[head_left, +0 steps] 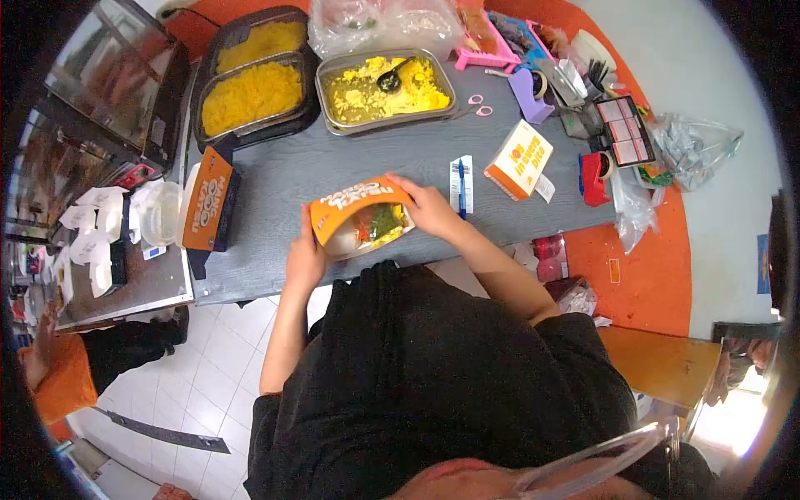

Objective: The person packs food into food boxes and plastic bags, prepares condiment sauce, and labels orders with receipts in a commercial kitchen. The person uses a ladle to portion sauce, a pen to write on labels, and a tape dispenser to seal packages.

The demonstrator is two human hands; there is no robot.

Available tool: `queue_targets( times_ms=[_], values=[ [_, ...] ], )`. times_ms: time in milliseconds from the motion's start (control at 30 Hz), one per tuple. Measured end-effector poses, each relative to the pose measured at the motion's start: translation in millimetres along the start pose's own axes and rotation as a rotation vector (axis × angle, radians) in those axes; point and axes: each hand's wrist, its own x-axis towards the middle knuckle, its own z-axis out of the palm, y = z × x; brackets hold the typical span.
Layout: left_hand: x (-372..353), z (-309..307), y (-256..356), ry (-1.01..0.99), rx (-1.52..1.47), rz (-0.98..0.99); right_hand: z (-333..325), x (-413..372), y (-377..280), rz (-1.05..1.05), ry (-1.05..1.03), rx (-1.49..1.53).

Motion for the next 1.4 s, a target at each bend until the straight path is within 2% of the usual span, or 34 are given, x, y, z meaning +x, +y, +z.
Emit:
queue_targets(
  times_ms=[67,100,133,167,200,267,300,367,400,433,467,500,533,567,600,633,667,733,800,867,933,1133,1200,1233,1267,1333,1367,1400],
  values=[
    [-6.1,11.6,-5.6,-0.022,0.072,0.011,2.3,-6.8,1.3,-0.166,0.086,0.096],
    [-7.2,19.8,-12.9,0.016,-0.021,0.075,-2.7,-7.4,-0.3,-0.239,0.086,0.034],
    [-9.2,22.5,-13.5,0.05,-0.113,0.139,-9.2,-6.4,-3.1,-0.234,0.089,0.034],
    [-10.6,22.7,-13.8,0.036,-0.121,0.058,-17.5,-3.0,-5.1,-0.208,0.063,-0.096],
    [-10.6,22.2,-12.8,0.026,-0.122,0.065,-25.2,-1.3,-5.8,-0.178,0.037,-0.227],
    [-7.6,18.9,-12.0,0.039,-0.19,0.091,-27.0,-2.1,-3.9,-0.131,0.032,-0.229],
    [-8.0,15.7,-8.8,0.014,-0.168,0.066,-21.1,-2.3,1.1,-0.074,-0.001,-0.128],
    [-9.3,16.8,-8.8,0.048,-0.163,0.147,-8.3,-4.8,6.5,0.001,-0.022,0.06],
    [-9.3,12.6,-4.7,-0.019,-0.198,0.109,-1.8,-10.8,4.8,0.023,-0.002,0.142],
    [-11.2,11.8,-6.3,-0.069,-0.138,0.038,-23.7,-21.4,-34.4,0.094,-0.112,0.168],
    [-9.6,19.7,-19.2,-0.03,-0.261,0.16,-5.9,-19.3,-12.6,0.004,-0.104,0.198],
    [-6.4,24.9,-28.8,-0.092,-0.376,0.187,-1.9,-26.6,-16.4,-0.121,-0.031,0.193],
    [-5.2,24.7,-27.8,-0.138,-0.535,0.132,-6.6,-35.6,-27.4,-0.047,-0.046,0.264],
    [-10.9,14.4,-12.9,-0.205,-0.511,0.053,28.7,-21.6,17.2,-0.073,-0.141,0.456],
    [10.6,29.2,-6.5,-0.283,-0.519,0.141,-8.4,-47.9,-30.5,-0.128,-0.123,0.166],
    [25.6,38.8,0.8,-0.342,-0.487,0.243,28.7,-44.0,12.9,-0.162,-0.071,-0.216],
    [38.2,46.9,6.4,-0.384,-0.453,0.332,30.2,-42.9,22.3,-0.206,-0.141,-0.347],
    [56.8,55.9,9.3,-0.421,-0.383,0.47,16.8,-44.1,21.1,-0.205,-0.116,-0.371],
    [67.5,59.7,6.0,-0.423,-0.312,0.567,13.4,-29.6,28.2,-0.425,-0.124,-0.348],
    [71.1,61.3,-1.7,-0.416,-0.246,0.644,9.6,-13.6,28.2,-0.483,-0.083,-0.383],
    [72.8,61.4,-10.0,-0.398,-0.178,0.709,8.4,0.2,28.2,-0.632,-0.305,-0.211],
    [69.8,30.5,-51.9,-0.325,0.09,0.817,27.7,13.8,39.1,-0.761,-0.164,-0.506],
    [58.1,5.8,-66.7,-0.302,0.204,0.819,33.2,7.3,44.3,-0.794,-0.125,-0.347],
    [58.4,22.7,-79.8,-0.145,0.175,0.928,27.1,-7.6,41.5,-0.718,-0.119,-0.31],
    [49.4,24.2,-77.8,-0.137,0.193,0.908,24.3,-14.3,40.2,-0.643,-0.114,-0.278],
    [30.5,34.8,-72.6,-0.057,0.367,0.61,26.4,-9.7,44.7,-0.648,-0.127,-0.296],
    [40.0,52.1,-96.5,0.296,0.702,0.8,26.1,-9.8,44.4,-0.572,0.001,-0.39],
    [39.2,60.9,-99.1,0.297,0.722,0.79,25.6,-10.6,42.9,-0.49,0.133,-0.476]
  ],
)
